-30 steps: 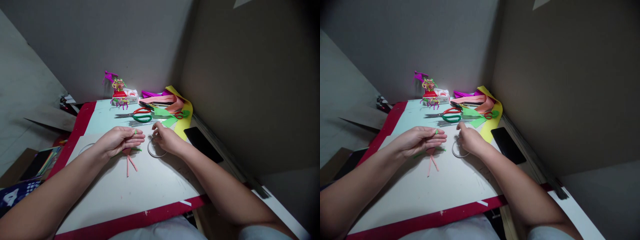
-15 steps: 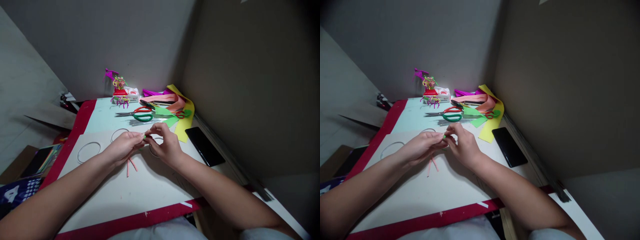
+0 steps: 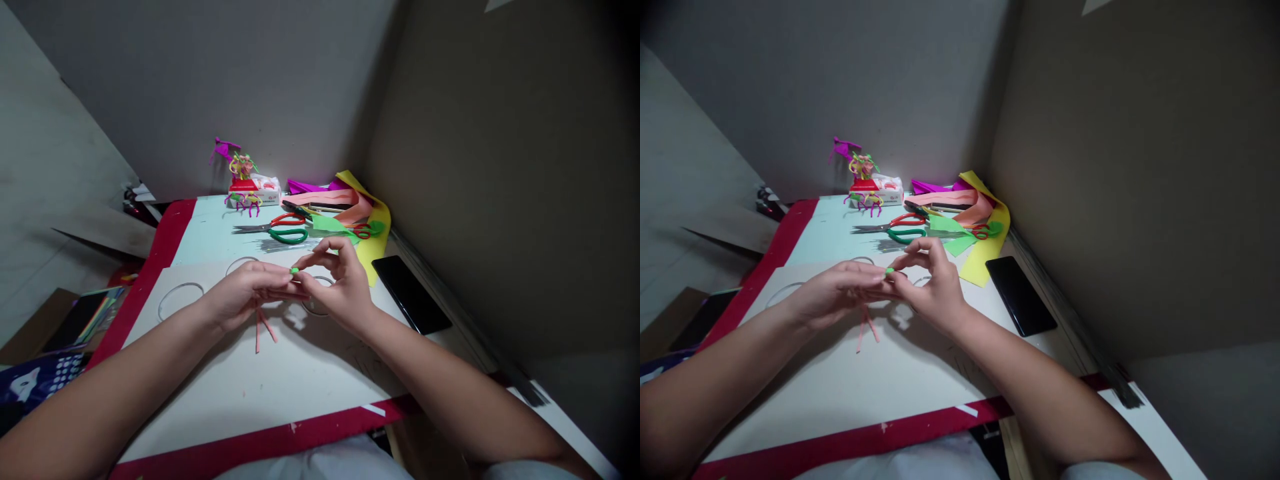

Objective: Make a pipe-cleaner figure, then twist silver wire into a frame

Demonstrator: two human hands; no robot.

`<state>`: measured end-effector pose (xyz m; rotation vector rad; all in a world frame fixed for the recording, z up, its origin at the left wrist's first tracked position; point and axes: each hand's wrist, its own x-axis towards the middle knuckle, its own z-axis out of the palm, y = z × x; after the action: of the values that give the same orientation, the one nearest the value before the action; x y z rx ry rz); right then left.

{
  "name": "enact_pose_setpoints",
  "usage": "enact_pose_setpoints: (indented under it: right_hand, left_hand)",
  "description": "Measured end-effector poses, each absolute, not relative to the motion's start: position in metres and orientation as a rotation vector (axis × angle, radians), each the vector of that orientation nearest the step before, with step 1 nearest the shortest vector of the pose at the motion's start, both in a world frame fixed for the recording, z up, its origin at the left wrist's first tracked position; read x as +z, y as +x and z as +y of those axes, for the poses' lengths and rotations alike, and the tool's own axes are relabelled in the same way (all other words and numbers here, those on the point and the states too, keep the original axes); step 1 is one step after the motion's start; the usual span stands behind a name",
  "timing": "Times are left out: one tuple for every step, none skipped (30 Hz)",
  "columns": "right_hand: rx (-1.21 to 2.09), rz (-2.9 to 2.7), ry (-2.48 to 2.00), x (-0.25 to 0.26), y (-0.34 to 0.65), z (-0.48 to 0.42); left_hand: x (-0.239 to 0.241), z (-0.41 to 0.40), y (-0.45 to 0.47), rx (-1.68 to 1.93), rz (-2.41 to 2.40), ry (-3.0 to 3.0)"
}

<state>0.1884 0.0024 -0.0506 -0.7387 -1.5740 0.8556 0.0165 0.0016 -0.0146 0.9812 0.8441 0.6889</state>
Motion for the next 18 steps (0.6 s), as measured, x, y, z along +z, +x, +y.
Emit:
enact_pose_setpoints:
  right_hand:
    - [0.929,-1.535,-0.737,-0.048,0.1884,0.0027]
    - [0.988,-1.502,-0.731,-0.0462,0.1886,0.0032]
    - [1.037,-1.477,-0.723,-0.045,0.1889,0.0039]
    - [1.078,-1.46,-0.711,-0.0444,0.1894,0.0045]
    - [1.113,-1.446,-0.702,-0.0441,0.1898,0.0051]
    - [1.143,-1.433,-0.694,-0.0442,0.1901,0.0055]
    - [1.174,-1.419,-0.686,-0.0443,0.1903,0.0058]
    - [1.206,-1.404,-0.676,-0.0445,0.1903,0.006]
    - [1.24,-1.386,-0.668,-0.0447,0.19,0.0062]
    - [1.272,-1.369,-0.662,-0.045,0.1897,0.0064]
    - [1.297,-1.357,-0.659,-0.0453,0.1892,0.0066]
    - [1.308,-1.352,-0.662,-0.0455,0.1887,0.0068]
    - [1.3,-1.359,-0.67,-0.0458,0.1883,0.0069]
    - [1.269,-1.381,-0.68,-0.0462,0.1882,0.0068]
    - [1.215,-1.417,-0.689,-0.0466,0.1884,0.0066]
    - [1.135,-1.464,-0.695,-0.0471,0.189,0.0062]
    - [1.033,-1.518,-0.693,-0.0478,0.19,0.0058]
    - [0.915,-1.577,-0.685,-0.0485,0.1914,0.0054]
  left_hand:
    - [-0.0124,0.0011,0.0157,0.662,0.87,1.001]
    - [-0.0107,0.0006,0.0152,0.645,0.897,1.011]
    - [-0.0094,0.0002,0.0148,0.64,0.925,1.014]
    - [-0.0084,-0.0001,0.0147,0.645,0.95,1.012]
    - [-0.0078,-0.0004,0.0148,0.652,0.968,1.008]
    - [-0.0072,-0.0007,0.0152,0.659,0.983,1.006]
    - [-0.0067,-0.0011,0.0158,0.669,0.999,1.006]
    - [-0.0062,-0.0015,0.0167,0.678,1.021,1.005]
    - [-0.0057,-0.002,0.0178,0.686,1.045,1.002]
    - [-0.0051,-0.0025,0.0189,0.693,1.066,0.999]
    - [-0.0046,-0.003,0.02,0.7,1.083,0.997]
    - [-0.0042,-0.0035,0.021,0.706,1.093,0.994]
    - [-0.004,-0.0039,0.0218,0.71,1.096,0.991]
    - [-0.004,-0.0043,0.0224,0.714,1.099,0.988]
    - [-0.0042,-0.0047,0.0228,0.719,1.106,0.984]
    - [-0.0046,-0.0051,0.0231,0.725,1.117,0.977]
    - [-0.0052,-0.0056,0.0233,0.731,1.127,0.967]
    - [-0.0061,-0.006,0.0234,0.735,1.135,0.959]
